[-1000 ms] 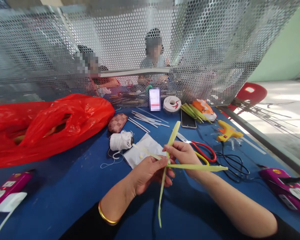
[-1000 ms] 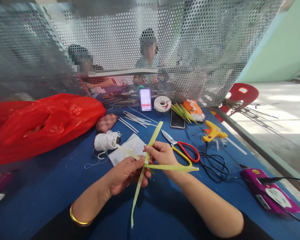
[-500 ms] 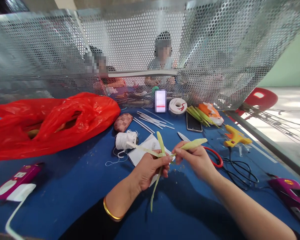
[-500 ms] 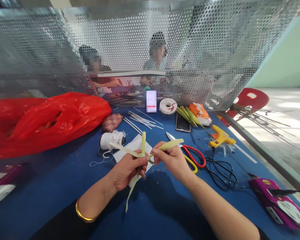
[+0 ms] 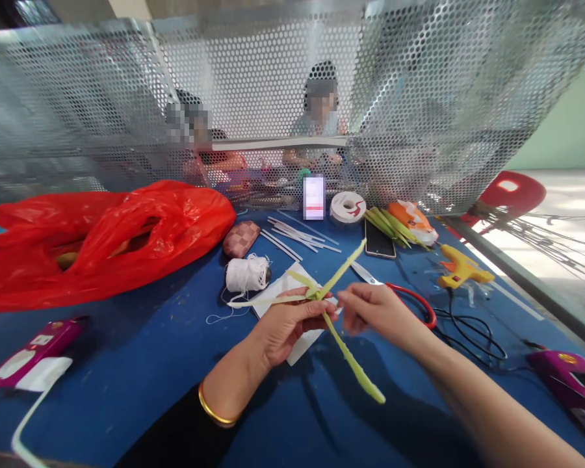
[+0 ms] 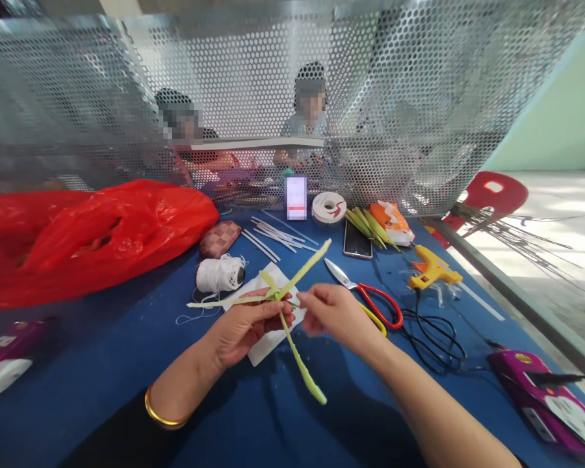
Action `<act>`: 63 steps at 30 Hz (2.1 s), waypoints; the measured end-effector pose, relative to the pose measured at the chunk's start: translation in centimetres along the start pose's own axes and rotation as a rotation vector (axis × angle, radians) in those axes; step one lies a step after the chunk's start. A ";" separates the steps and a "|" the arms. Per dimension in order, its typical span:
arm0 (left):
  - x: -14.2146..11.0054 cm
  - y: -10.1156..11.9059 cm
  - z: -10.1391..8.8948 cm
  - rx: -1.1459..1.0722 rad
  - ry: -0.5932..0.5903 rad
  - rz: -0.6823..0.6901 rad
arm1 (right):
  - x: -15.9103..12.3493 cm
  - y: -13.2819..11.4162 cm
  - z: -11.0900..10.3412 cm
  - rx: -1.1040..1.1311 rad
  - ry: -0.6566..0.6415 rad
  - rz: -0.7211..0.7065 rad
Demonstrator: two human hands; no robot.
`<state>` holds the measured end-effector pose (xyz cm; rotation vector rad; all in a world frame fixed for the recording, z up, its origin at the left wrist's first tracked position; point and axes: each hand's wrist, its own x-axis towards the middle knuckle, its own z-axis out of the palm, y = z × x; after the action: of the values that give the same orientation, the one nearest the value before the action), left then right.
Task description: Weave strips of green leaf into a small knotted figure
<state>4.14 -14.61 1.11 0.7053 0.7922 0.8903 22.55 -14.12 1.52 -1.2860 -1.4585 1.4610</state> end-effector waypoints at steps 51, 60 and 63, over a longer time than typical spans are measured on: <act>0.0 -1.0 0.9 -0.109 0.150 0.101 | -1.8 1.8 3.7 -0.997 -0.128 -1.173; 0.2 -1.5 1.2 -0.133 0.205 0.114 | -1.9 1.5 4.0 -1.055 -0.216 -1.204; 0.3 -1.2 1.0 -0.132 0.199 0.122 | -2.0 1.6 3.9 -0.994 -0.221 -1.196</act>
<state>5.54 -15.11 0.59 0.5590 0.8642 1.1251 19.66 -17.32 -0.16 -0.3968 -2.5618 0.0246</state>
